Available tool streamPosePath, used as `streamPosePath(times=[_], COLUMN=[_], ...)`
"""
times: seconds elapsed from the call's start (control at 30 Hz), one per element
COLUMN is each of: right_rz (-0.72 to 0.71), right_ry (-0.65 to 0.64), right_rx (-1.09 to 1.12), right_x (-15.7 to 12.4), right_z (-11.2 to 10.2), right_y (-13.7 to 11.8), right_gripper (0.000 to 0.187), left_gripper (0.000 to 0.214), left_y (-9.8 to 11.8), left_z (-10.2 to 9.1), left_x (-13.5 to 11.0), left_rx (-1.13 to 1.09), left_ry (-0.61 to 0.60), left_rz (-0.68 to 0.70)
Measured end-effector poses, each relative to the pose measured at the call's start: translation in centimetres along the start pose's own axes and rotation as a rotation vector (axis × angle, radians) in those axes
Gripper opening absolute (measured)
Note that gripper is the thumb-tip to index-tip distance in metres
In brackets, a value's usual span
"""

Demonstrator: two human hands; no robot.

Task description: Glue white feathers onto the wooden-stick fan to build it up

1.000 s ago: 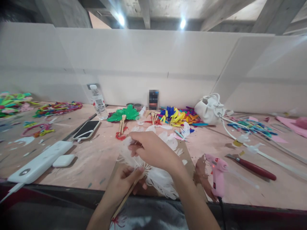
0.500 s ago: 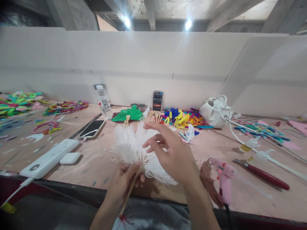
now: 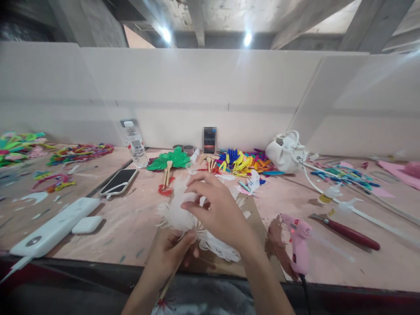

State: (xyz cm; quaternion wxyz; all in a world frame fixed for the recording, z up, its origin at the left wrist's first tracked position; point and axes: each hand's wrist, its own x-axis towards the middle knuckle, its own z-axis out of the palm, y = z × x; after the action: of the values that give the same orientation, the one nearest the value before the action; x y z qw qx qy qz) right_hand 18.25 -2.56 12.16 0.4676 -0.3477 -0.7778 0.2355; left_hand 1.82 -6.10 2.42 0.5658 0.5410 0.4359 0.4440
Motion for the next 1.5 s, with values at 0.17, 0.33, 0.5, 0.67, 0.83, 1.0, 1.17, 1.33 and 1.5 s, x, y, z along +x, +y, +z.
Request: streamPosePath(times=[0.17, 0.33, 0.5, 0.67, 0.83, 1.0, 1.17, 1.33, 1.5], right_rz=[0.123, -0.038, -0.041, -0.028, 0.025, 0.094, 0.210, 0.192, 0.143], right_ry=[0.267, 0.543, 0.503, 0.386, 0.171, 0.293, 0.260, 0.019, 0.019], right_rx=[0.287, 0.299, 0.361, 0.340, 0.257, 0.175, 0.147, 0.151, 0.041], right_x=[-2.3, -6.1, -10.2, -12.5, -13.1, -11.5, -9.2, -8.3, -8.4], right_z=[-1.9, -2.7, -0.6, 2.6, 3.5, 2.6, 1.0, -1.2, -1.6], right_y=[1.2, 1.9, 2.1, 3.1, 4.1, 3.7, 2.5, 1.3, 1.4], right_gripper=[0.006, 0.007, 0.035, 0.036, 0.031, 0.013, 0.012, 0.020, 0.022], left_gripper=[0.040, 0.041, 0.086, 0.035, 0.024, 0.062, 0.063, 0.068, 0.033], left_y=[-0.8, -1.1, 1.5, 3.7, 2.8, 3.2, 4.3, 4.2, 4.1], left_z=[0.0, 0.0, 0.0, 0.3, 0.6, 1.1, 1.6, 1.1, 0.9], left_x=[0.3, 1.8, 2.0, 1.3, 2.2, 1.6, 0.5, 0.1, -0.1], left_rx=[0.074, 0.494, 0.768, 0.305, -0.012, -0.207, -0.071, 0.189, 0.253], left_ry=[0.061, 0.313, 0.731, 0.192, 0.129, -0.026, -0.153, -0.213, -0.224], left_rz=[0.065, 0.270, 0.600, 0.359, 0.191, 0.137, 0.159, 0.262, 0.251])
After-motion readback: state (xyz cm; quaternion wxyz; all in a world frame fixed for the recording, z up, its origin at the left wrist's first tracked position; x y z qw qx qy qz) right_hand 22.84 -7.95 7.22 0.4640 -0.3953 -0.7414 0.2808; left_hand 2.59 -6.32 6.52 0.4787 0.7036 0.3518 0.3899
